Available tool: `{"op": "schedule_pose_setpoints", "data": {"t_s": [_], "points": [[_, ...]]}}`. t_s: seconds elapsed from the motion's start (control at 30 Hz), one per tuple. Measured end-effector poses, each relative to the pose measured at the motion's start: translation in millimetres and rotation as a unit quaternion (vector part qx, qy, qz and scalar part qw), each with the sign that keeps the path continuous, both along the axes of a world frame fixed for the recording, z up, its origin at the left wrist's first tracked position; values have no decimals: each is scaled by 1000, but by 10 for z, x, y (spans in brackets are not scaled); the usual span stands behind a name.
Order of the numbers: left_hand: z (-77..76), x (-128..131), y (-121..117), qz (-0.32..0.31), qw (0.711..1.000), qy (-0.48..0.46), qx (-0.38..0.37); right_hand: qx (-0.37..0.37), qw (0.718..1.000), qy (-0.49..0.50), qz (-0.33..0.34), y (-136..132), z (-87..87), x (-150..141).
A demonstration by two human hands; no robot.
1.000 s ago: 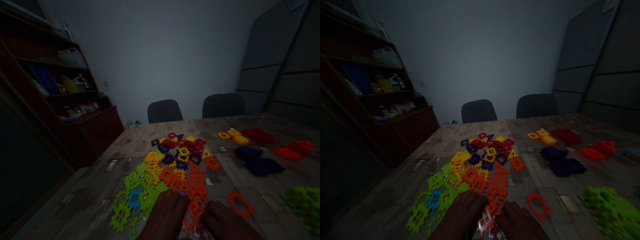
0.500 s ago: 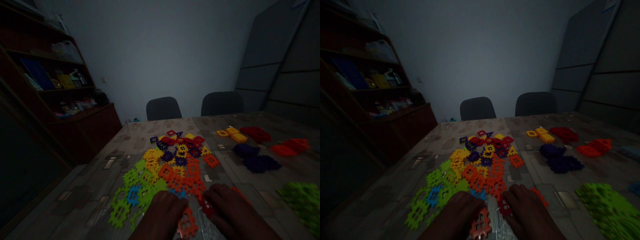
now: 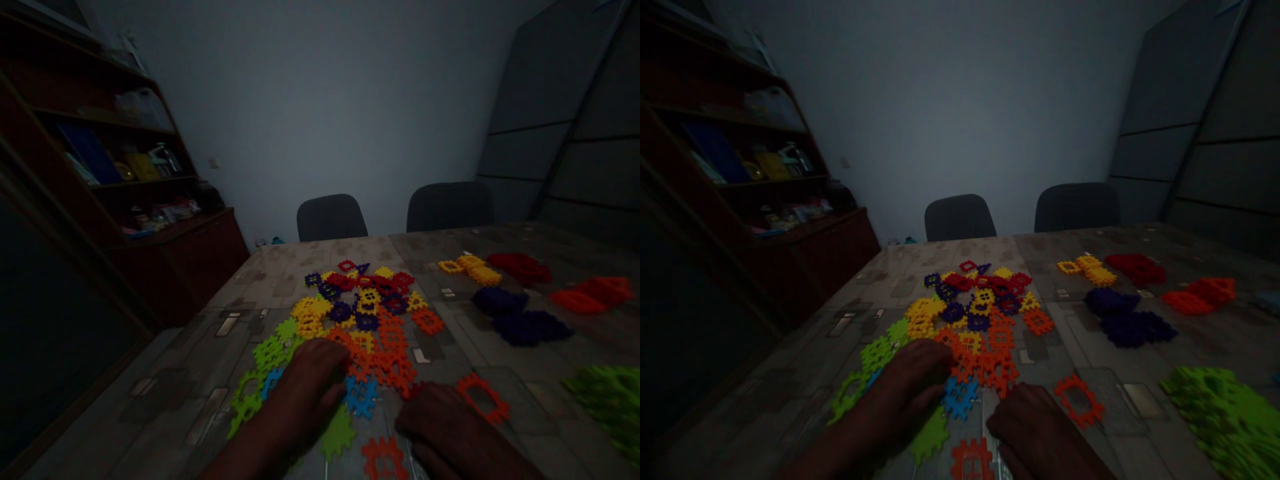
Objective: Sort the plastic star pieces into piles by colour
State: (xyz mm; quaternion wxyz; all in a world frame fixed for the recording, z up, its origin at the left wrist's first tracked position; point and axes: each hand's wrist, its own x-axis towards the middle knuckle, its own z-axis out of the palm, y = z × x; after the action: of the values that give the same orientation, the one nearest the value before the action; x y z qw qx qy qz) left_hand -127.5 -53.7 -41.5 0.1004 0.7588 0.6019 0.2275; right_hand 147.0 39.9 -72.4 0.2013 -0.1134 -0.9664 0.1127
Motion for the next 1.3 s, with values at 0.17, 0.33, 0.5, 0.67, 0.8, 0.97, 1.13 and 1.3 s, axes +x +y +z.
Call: {"op": "schedule_pose_setpoints", "data": {"t_s": [0.17, 0.33, 0.5, 0.67, 0.8, 0.97, 1.13, 1.3], "points": [[-22, -13, 241, -31, 997, 41, -63, -13, 998, -61, -14, -57, 47, 4], [-7, 52, 365, -55, 993, 63, -78, -14, 997, -72, -31, -36, 43, -5], [119, 105, 246, -50, 997, 59, -12, -20, 997, -66, -37, 2, 105, 26], [180, 290, -97, -53, 996, 47, 58, -29, 995, 6, -91, 49, 122, 83], [-42, 423, -173, -76, 989, 80, 94, -29, 994, 24, -100, 50, 76, 96], [-352, 457, -143, -82, 982, 86, 148, -28, 994, 27, -104, 52, 43, 107], [-571, 520, -241, -72, 974, 144, 158, -35, 994, 32, -100, 57, 69, 100], [-391, 468, -278, -83, 990, 90, 64, -52, 993, 1, -103, 45, 103, 107]]}}
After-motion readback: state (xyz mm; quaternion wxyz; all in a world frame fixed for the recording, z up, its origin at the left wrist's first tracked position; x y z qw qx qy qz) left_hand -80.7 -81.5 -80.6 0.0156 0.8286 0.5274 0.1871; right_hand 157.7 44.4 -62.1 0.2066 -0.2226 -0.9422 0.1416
